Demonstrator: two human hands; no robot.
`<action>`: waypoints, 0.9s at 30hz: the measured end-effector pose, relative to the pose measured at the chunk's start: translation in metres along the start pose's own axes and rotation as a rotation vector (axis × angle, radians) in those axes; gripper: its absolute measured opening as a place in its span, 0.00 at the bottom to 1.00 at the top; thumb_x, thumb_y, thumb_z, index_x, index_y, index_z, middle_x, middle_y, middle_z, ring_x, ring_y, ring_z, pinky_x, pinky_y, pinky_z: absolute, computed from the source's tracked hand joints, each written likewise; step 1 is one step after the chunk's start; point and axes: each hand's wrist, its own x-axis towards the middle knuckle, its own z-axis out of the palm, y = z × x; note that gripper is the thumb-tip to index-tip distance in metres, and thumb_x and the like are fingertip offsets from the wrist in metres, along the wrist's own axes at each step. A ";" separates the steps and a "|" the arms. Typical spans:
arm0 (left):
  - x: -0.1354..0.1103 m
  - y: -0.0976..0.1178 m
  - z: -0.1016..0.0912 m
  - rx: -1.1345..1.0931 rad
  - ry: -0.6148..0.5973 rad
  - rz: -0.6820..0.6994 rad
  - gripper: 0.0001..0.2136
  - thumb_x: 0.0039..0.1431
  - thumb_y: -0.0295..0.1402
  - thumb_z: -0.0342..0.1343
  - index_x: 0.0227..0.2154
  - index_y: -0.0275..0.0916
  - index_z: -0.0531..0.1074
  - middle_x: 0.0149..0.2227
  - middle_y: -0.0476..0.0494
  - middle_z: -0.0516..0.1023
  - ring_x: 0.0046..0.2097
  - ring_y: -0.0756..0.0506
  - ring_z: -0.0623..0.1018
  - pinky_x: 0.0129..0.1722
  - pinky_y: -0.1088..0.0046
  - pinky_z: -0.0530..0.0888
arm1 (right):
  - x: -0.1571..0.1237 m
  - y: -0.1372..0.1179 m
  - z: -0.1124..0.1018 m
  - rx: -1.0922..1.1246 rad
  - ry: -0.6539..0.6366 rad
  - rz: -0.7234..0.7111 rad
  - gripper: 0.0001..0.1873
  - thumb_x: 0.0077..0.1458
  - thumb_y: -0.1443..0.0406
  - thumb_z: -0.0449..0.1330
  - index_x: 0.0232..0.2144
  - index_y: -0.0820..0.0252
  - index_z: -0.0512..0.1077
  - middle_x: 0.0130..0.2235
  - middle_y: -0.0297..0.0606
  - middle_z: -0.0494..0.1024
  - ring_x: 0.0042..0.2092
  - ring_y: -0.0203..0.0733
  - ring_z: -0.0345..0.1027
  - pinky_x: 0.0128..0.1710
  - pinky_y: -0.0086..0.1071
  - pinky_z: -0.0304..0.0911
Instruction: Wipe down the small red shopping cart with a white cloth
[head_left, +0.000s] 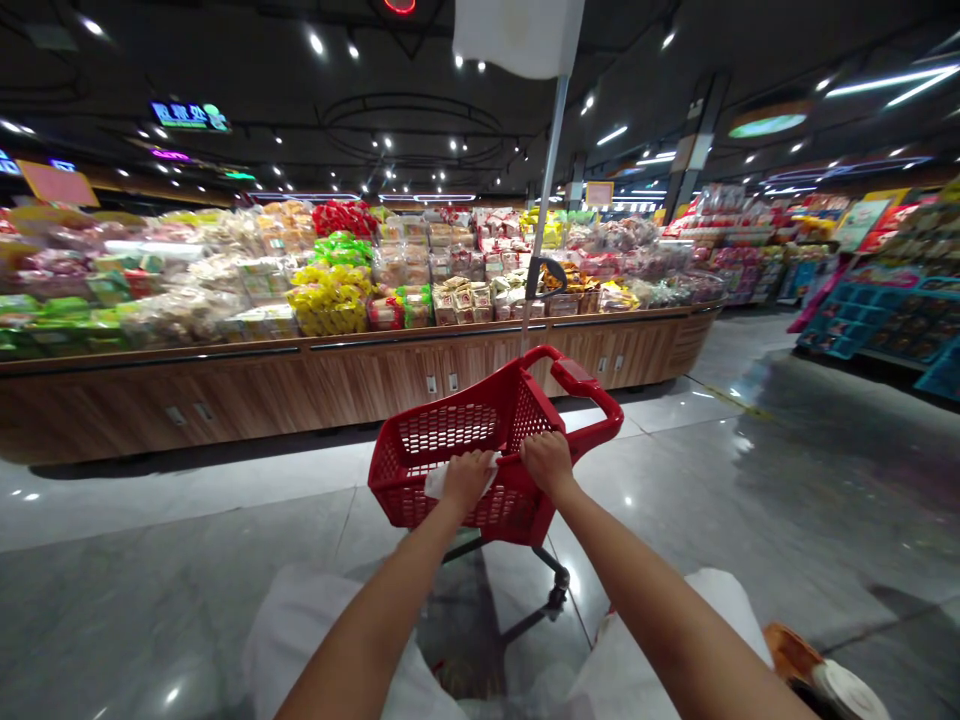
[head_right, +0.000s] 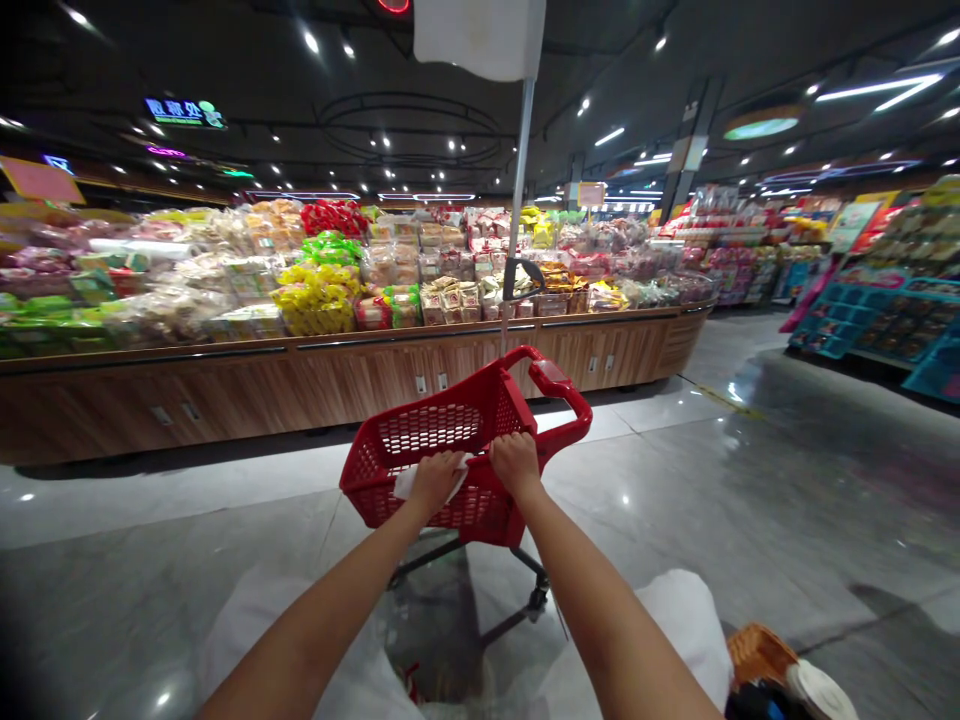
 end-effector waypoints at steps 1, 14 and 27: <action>0.010 0.016 0.000 -0.021 0.005 0.008 0.12 0.65 0.35 0.45 0.47 0.41 0.69 0.42 0.41 0.76 0.43 0.42 0.75 0.41 0.65 0.67 | 0.000 -0.002 0.001 0.007 0.001 -0.011 0.16 0.61 0.67 0.49 0.27 0.61 0.73 0.30 0.42 0.77 0.35 0.44 0.66 0.38 0.37 0.46; -0.064 -0.121 -0.003 0.113 -0.087 -0.106 0.12 0.63 0.35 0.48 0.47 0.41 0.69 0.44 0.41 0.76 0.46 0.42 0.74 0.44 0.65 0.68 | 0.001 0.020 0.002 0.008 -0.005 -0.003 0.18 0.62 0.66 0.48 0.26 0.60 0.73 0.30 0.42 0.77 0.37 0.45 0.65 0.39 0.38 0.47; 0.005 0.014 0.014 0.057 0.004 -0.017 0.12 0.65 0.29 0.44 0.48 0.38 0.67 0.42 0.38 0.75 0.44 0.42 0.75 0.43 0.63 0.68 | -0.010 -0.039 0.037 0.171 -0.031 -0.116 0.12 0.58 0.69 0.51 0.43 0.64 0.71 0.46 0.45 0.74 0.52 0.44 0.61 0.63 0.39 0.40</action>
